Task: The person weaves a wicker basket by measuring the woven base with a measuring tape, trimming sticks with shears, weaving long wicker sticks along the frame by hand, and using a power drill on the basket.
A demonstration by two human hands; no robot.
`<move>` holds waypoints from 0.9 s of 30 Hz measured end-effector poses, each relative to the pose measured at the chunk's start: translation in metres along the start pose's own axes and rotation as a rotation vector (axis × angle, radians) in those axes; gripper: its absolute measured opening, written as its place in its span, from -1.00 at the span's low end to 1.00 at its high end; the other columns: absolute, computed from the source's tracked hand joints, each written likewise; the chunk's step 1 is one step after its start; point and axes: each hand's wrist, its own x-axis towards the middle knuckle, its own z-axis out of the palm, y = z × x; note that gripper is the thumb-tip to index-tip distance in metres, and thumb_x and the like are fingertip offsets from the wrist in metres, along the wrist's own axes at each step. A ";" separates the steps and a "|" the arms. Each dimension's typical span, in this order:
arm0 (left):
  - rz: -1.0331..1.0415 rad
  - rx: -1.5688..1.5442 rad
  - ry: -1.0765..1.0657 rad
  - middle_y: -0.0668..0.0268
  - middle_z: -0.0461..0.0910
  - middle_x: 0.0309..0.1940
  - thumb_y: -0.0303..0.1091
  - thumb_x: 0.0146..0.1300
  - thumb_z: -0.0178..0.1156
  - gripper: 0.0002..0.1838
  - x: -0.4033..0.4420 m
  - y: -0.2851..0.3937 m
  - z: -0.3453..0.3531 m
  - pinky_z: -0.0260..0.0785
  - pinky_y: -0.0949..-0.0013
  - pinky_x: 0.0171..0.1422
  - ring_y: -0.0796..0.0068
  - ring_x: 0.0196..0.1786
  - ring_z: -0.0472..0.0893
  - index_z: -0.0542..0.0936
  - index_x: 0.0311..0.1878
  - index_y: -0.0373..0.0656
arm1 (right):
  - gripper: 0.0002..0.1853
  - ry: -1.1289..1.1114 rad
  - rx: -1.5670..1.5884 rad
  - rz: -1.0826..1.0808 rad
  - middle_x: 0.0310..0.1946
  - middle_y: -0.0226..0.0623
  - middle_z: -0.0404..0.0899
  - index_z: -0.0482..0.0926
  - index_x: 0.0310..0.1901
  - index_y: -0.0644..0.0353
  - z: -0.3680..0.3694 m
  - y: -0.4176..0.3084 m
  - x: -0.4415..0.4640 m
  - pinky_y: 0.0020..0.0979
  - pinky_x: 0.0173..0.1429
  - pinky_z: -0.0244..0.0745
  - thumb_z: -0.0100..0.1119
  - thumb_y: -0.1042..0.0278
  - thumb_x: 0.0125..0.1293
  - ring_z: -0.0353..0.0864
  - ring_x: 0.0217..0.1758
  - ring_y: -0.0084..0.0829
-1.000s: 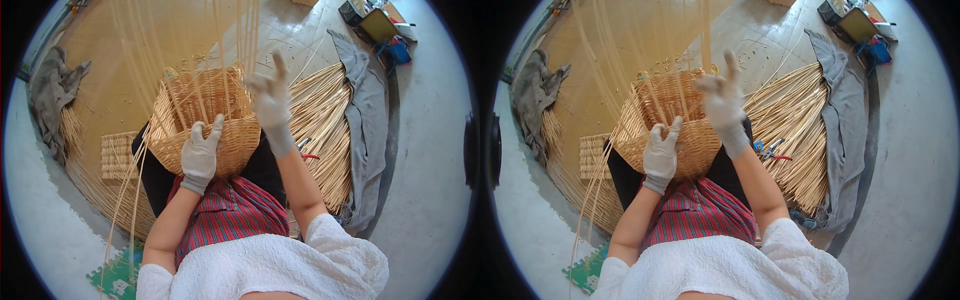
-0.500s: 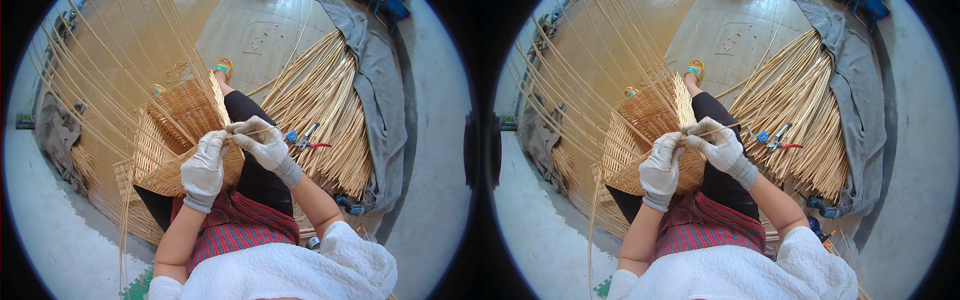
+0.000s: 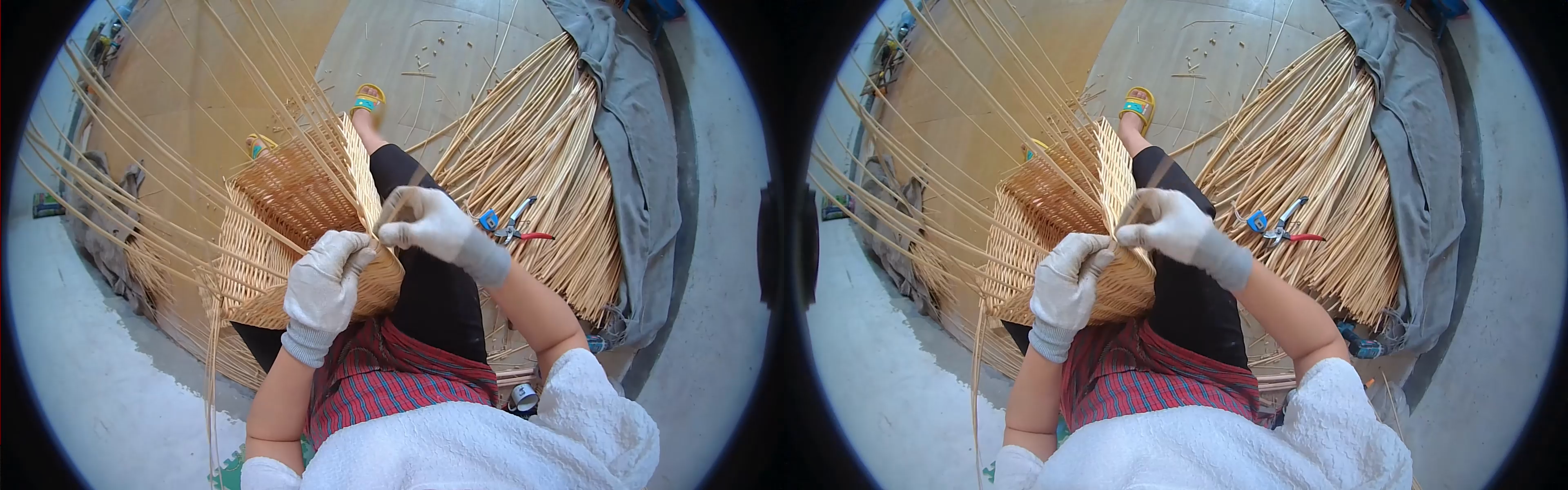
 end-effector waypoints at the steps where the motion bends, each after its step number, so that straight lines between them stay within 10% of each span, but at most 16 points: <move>1: -0.003 0.023 -0.007 0.18 0.64 -0.26 -0.55 0.30 0.28 -0.84 -0.001 0.000 0.000 0.51 0.38 -0.02 0.38 -0.18 0.65 0.64 -0.07 -0.31 | -0.61 -0.062 0.019 -0.054 -0.23 -0.42 0.64 0.58 -0.05 0.28 -0.004 0.002 0.011 -0.55 -0.14 0.50 0.49 0.27 0.20 0.57 -0.23 -0.64; 8: 0.052 -0.219 0.076 0.18 0.66 -0.21 -0.70 0.26 0.17 -0.68 0.000 0.003 0.006 0.53 0.42 0.04 0.35 -0.10 0.70 0.64 0.07 -0.27 | -0.63 -0.218 0.148 0.097 -0.34 -0.51 0.54 0.57 -0.07 0.27 -0.017 0.003 0.035 -0.63 -0.29 0.42 0.51 0.35 0.17 0.50 -0.30 -0.69; 12: 0.159 0.166 0.014 0.32 0.68 -0.20 -0.57 0.18 0.17 -0.56 -0.008 -0.007 0.001 0.57 0.35 -0.24 0.27 -0.28 0.71 0.68 0.11 0.06 | -0.65 -0.050 0.194 0.107 -0.27 -0.47 0.57 0.56 -0.02 0.26 -0.006 -0.017 0.028 -0.61 -0.21 0.47 0.45 0.44 0.21 0.55 -0.27 -0.65; 20: 0.159 0.592 -0.092 0.26 0.52 -0.21 -0.42 0.26 0.04 -0.50 -0.011 0.012 -0.001 0.49 0.27 -0.40 0.28 -0.45 0.63 0.52 0.30 0.02 | -0.61 0.221 -0.848 -0.607 -0.21 -0.42 0.61 0.59 -0.04 0.14 0.024 -0.038 0.013 -0.44 -0.05 0.58 0.51 0.48 0.09 0.62 -0.22 -0.54; 27: 0.012 0.535 -0.059 0.28 0.52 -0.18 -0.46 0.24 0.08 -0.50 -0.018 0.020 0.006 0.50 0.21 -0.34 0.20 -0.40 0.65 0.55 0.27 0.05 | -0.62 0.299 -0.018 -0.449 -0.02 -0.21 0.59 0.55 0.18 0.13 0.019 -0.005 0.031 -0.33 0.27 0.44 0.28 0.40 0.33 0.55 0.15 -0.34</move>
